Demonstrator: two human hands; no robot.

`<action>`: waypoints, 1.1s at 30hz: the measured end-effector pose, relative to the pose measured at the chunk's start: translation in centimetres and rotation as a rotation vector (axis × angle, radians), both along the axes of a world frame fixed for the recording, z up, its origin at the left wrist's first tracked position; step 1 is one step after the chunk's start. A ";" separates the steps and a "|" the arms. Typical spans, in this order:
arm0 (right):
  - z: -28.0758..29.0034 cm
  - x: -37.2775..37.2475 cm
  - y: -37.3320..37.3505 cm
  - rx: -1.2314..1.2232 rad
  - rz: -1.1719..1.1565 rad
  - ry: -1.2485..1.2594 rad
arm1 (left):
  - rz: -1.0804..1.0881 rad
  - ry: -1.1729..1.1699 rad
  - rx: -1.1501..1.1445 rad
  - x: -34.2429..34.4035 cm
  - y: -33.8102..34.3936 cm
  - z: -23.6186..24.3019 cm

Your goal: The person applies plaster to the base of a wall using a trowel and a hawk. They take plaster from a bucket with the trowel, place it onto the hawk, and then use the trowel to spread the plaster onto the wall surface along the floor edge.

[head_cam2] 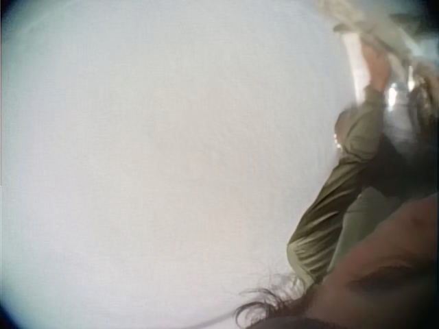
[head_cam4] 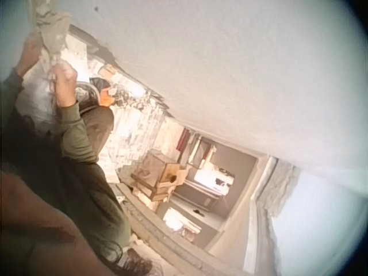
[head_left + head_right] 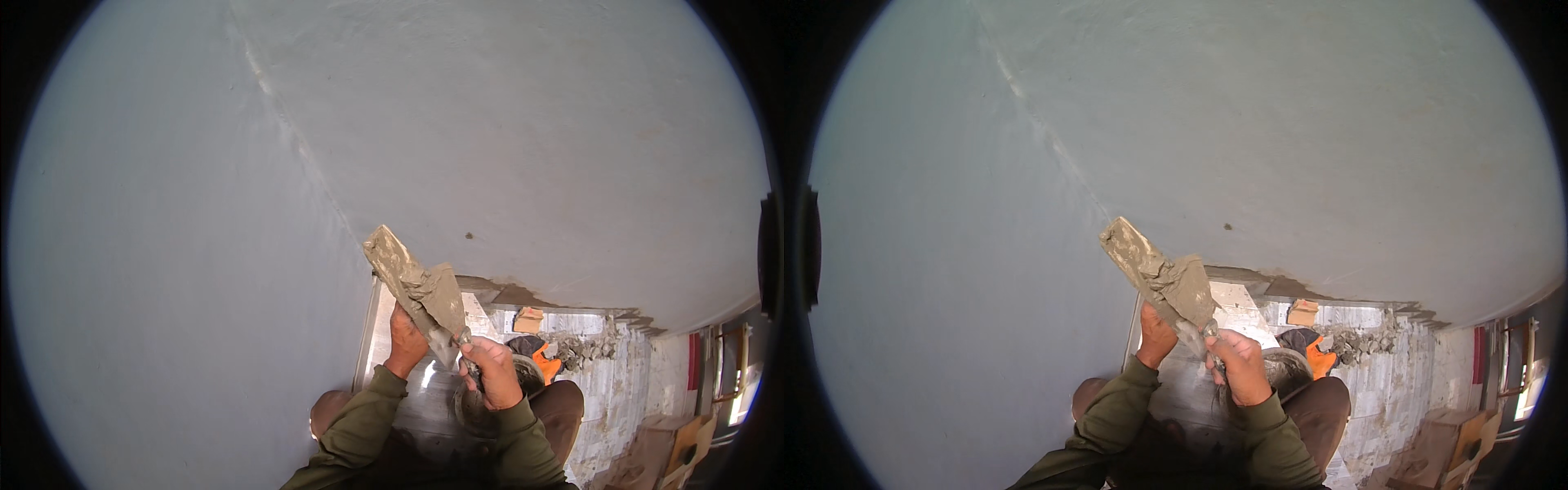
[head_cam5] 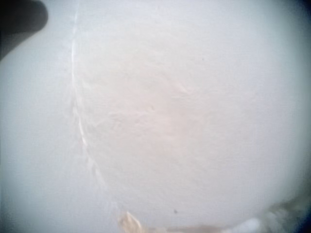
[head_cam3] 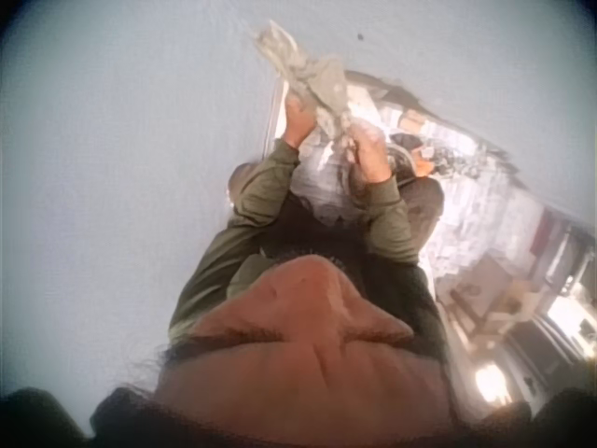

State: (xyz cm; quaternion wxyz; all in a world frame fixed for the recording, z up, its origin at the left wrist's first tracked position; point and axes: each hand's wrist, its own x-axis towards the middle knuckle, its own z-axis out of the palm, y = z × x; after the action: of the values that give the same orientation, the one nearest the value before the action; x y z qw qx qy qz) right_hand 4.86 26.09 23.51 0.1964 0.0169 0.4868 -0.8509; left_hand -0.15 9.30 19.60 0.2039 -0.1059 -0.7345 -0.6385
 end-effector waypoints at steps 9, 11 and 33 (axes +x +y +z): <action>1.5 -0.9 1.5 -0.062 0.031 0.072 | 0.056 0.146 -0.338 1.0 -0.2 1.7; 1.8 -1.0 1.6 -0.055 0.029 0.080 | 0.040 0.163 -0.352 1.1 -0.2 1.7; -11.2 -3.1 -4.9 -0.157 -0.172 -0.055 | -0.154 0.101 0.478 8.9 -6.1 6.6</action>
State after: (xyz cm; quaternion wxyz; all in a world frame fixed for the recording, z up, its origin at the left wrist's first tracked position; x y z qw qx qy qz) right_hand 1.73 21.19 12.32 0.1368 0.0665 0.4097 -0.8995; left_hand 8.73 3.23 26.19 0.2106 -0.1420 -0.5414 -0.8015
